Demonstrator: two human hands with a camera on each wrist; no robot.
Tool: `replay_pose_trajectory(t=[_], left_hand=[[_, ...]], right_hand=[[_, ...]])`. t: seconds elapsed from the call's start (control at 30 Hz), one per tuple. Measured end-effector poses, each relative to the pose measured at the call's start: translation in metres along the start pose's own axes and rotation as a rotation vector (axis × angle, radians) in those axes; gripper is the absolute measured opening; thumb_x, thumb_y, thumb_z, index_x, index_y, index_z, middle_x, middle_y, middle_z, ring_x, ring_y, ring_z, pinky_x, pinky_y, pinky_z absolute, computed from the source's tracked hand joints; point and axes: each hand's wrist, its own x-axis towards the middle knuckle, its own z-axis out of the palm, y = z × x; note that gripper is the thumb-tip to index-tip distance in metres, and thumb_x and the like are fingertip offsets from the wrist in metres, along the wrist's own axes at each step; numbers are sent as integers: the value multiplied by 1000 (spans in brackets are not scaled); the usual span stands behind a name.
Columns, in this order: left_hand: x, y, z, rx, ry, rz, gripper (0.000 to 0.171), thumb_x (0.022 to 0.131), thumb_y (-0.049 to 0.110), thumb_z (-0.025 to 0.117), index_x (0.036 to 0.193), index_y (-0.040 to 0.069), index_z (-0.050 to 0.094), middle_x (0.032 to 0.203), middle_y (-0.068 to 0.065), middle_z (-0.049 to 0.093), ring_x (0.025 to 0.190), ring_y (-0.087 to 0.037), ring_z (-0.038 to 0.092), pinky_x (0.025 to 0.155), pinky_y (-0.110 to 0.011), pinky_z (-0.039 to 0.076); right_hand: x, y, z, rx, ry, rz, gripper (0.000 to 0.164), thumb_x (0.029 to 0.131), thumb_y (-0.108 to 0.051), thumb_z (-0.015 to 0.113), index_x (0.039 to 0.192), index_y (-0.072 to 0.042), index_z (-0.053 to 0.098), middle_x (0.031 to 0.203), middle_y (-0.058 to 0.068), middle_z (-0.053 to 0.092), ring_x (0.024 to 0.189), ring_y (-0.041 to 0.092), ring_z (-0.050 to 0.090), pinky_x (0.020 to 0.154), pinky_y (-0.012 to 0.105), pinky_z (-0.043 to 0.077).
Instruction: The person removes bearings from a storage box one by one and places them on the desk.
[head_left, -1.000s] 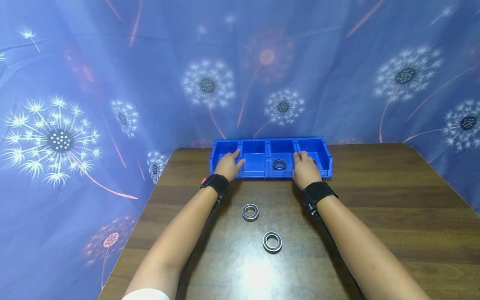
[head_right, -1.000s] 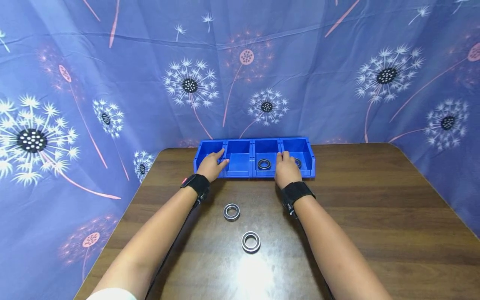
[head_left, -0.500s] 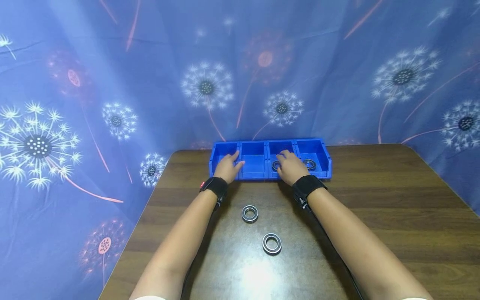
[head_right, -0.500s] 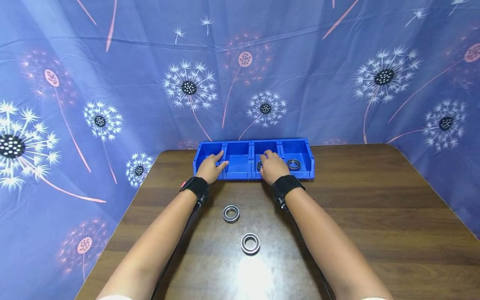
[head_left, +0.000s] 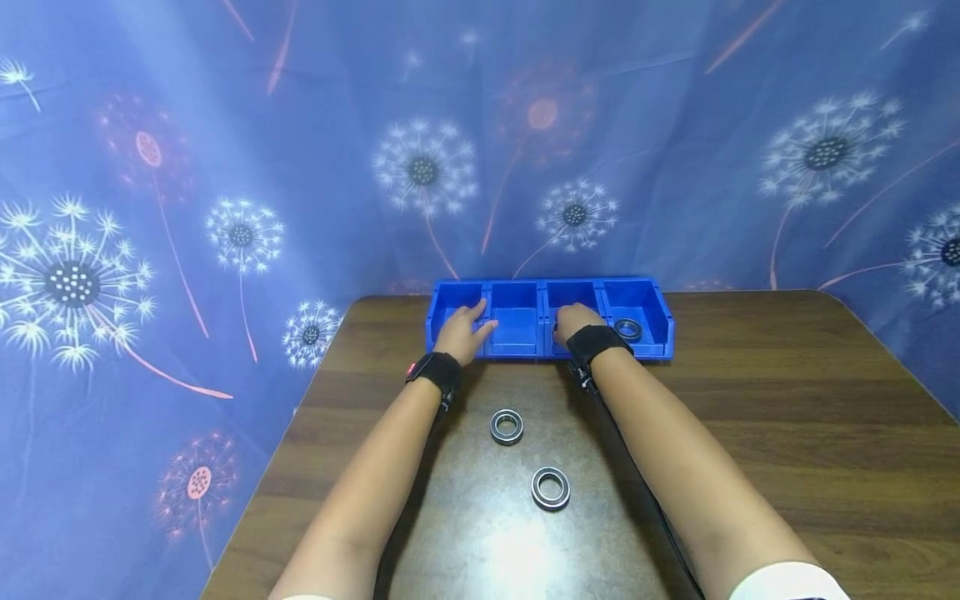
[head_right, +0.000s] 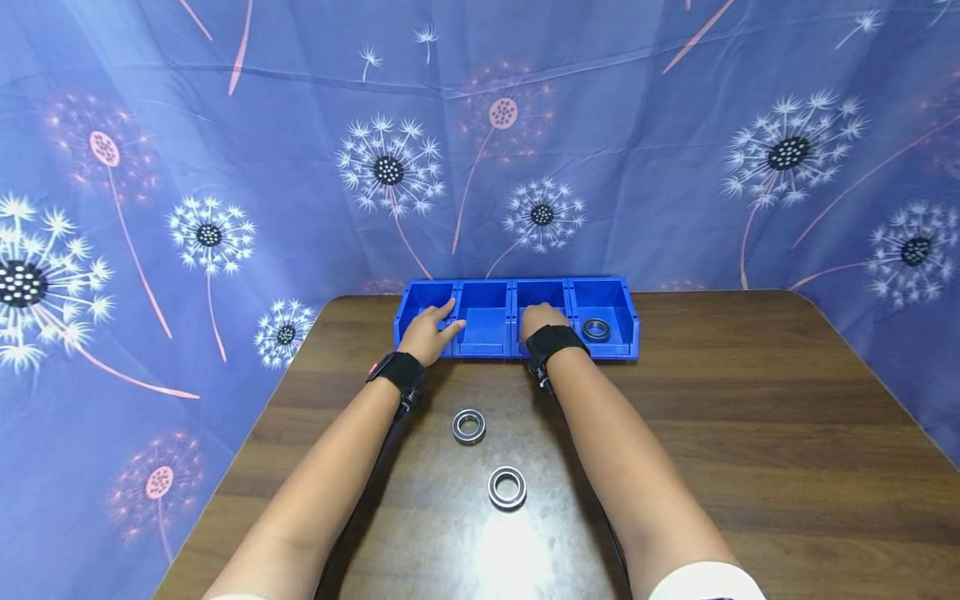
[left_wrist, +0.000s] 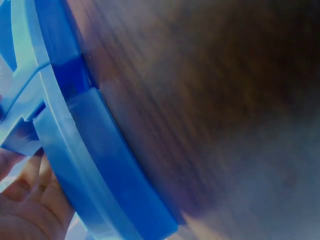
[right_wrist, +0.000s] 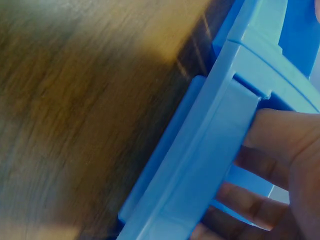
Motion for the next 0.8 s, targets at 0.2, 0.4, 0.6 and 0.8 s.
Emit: replay_pose_trajectory(t=[0.2, 0.4, 0.6, 0.8], left_hand=[[2, -1, -1, 7, -11, -26, 62, 107, 47, 56, 163, 25, 39, 166, -21, 39, 156, -38, 35, 128, -55, 29], [1, 4, -4, -36, -38, -42, 61, 108, 45, 56, 163, 27, 38, 168, -19, 36, 158, -38, 32, 128, -57, 28], [2, 7, -7, -50, -37, -49, 62, 108, 46, 56, 163, 28, 38, 169, -18, 35, 158, -38, 31, 127, -59, 28], [2, 2, -7, -31, -44, -60, 62, 107, 47, 56, 163, 28, 37, 169, -19, 35, 158, -37, 30, 128, -57, 27]], right_hand=[[8, 2, 7, -4, 45, -15, 33, 96, -17, 70, 121, 5, 70, 116, 26, 74, 111, 43, 70, 98, 57, 57], [8, 8, 6, 30, 53, -1, 40, 94, -12, 68, 128, 8, 66, 125, 32, 67, 121, 47, 63, 104, 60, 52], [-10, 10, -22, 91, 110, -98, 44, 86, -14, 74, 123, 7, 68, 119, 30, 68, 113, 45, 64, 97, 58, 54], [-63, 7, -47, 148, 83, -195, 44, 89, -15, 76, 127, 5, 68, 119, 26, 70, 111, 40, 66, 97, 57, 54]])
